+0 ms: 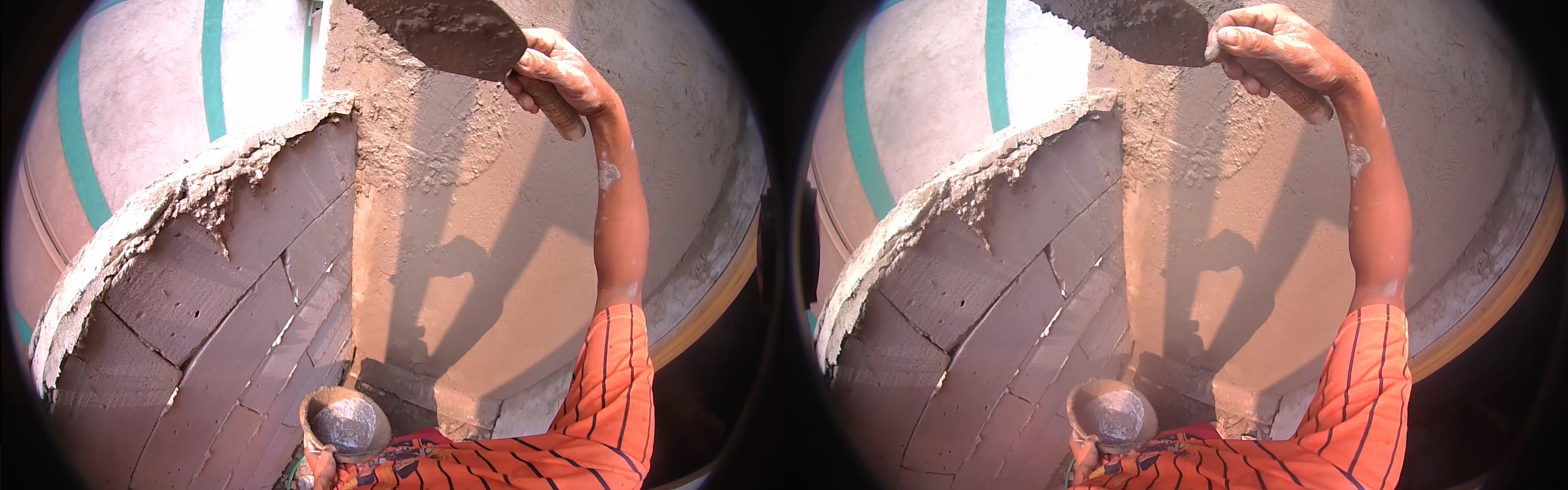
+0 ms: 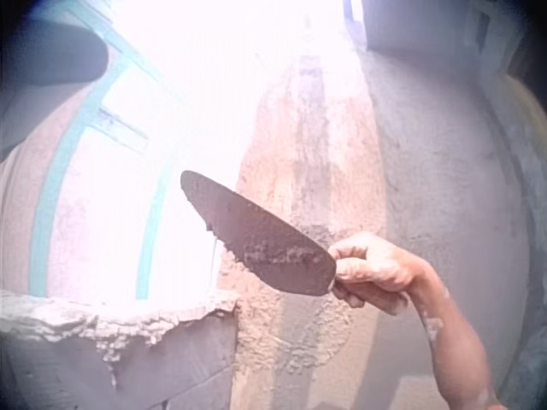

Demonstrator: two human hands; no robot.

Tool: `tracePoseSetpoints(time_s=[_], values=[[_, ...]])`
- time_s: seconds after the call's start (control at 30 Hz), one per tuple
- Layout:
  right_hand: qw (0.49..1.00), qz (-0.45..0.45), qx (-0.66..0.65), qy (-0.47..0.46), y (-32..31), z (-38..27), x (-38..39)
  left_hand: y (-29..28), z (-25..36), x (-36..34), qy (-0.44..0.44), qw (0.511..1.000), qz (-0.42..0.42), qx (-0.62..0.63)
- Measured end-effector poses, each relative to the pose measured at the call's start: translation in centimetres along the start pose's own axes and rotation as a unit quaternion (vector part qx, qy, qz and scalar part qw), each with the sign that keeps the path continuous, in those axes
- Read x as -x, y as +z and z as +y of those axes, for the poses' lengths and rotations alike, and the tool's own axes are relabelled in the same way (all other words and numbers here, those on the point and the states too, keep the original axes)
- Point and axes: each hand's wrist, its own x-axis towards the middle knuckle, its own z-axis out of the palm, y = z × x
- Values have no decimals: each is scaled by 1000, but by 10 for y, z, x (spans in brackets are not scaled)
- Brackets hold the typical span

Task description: The person smooths a vertical section of a wall using a trowel. They then scoop wet cement from a bucket and apply it to the wall surface, spreading and leveling the material with the trowel.

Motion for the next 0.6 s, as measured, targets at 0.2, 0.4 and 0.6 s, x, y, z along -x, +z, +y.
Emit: tracePoseSetpoints(time_s=[0.2, 0.4, 0.6], values=[[928, 323, 25, 185, -88, 125, 50, -40, -77, -60, 161, 986, -17, -45], [941, 281, -35, 185, -53, 132, 7, -52, -102, -63, 143, 990, 16, -2], [950, 11, 151, 272, 63, 208, -55, -51, -117, -52, 103, 994, 27, 30]])
